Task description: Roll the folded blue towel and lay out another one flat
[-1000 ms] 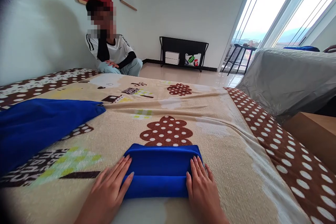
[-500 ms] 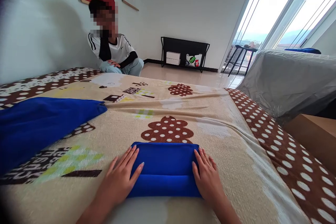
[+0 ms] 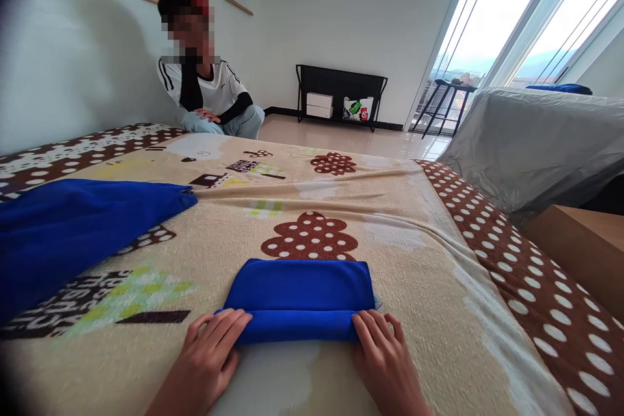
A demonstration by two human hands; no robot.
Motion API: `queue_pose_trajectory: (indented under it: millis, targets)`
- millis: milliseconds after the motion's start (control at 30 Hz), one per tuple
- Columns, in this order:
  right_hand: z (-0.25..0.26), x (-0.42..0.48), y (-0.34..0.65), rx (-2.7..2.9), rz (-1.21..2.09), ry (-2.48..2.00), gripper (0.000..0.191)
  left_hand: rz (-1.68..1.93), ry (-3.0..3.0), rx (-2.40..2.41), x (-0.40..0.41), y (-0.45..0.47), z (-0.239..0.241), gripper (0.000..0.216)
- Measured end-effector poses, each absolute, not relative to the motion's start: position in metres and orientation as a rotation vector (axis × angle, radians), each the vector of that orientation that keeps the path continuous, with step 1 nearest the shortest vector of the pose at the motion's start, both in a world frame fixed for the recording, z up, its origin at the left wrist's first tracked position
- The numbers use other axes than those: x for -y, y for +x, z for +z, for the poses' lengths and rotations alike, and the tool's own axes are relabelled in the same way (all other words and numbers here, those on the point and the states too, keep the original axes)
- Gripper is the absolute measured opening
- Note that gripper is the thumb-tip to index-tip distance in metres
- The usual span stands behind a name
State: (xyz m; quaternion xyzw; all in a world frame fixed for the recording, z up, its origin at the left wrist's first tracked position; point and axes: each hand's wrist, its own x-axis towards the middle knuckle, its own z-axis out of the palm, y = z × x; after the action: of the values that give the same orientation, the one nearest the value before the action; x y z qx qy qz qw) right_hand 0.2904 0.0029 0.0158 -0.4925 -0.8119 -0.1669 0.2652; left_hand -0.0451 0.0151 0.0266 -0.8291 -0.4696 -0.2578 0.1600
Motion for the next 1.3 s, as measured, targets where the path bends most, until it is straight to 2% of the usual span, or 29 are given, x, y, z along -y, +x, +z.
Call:
queue_pose_trajectory:
  millis: [267,367,433,533,633,833,1033,1133,1300]
  targets:
    - [0.023,0.021,0.306,2.383,-0.202,-1.326,0.046,-0.657,-2.495,1.382,0.001,-0.054,0.040,0.039]
    - [0.026,0.019,0.287,2.298,-0.303,-1.454,0.036,-0.492,-2.438,1.595,-0.004,-0.041,0.041,0.035]
    - [0.030,0.013,0.263,2.245,-0.448,-1.473,0.045,-0.490,-2.361,1.628,-0.011,-0.019,0.043,0.039]
    - [0.034,0.002,0.232,2.393,-0.497,-1.261,0.056,-0.605,-2.505,1.339,-0.017,0.013,0.041,0.042]
    - [0.030,-0.006,0.235,2.482,-0.399,-1.246,0.053,-0.584,-2.637,1.259,-0.021,0.011,0.032,0.046]
    - [0.019,-0.014,0.268,2.307,-0.414,-1.653,0.050,-0.498,-2.311,1.696,-0.027,-0.032,0.021,0.050]
    - [0.024,-0.020,0.228,2.450,-0.307,-1.489,0.045,-0.472,-2.547,1.376,-0.031,0.011,0.031,0.044]
    - [0.016,-0.022,0.260,2.408,-0.386,-1.558,0.049,-0.489,-2.461,1.442,-0.037,-0.015,0.025,0.045]
    - [0.009,0.002,0.324,2.391,-0.589,-1.427,0.055,-0.679,-2.195,1.421,-0.016,-0.079,0.020,0.046]
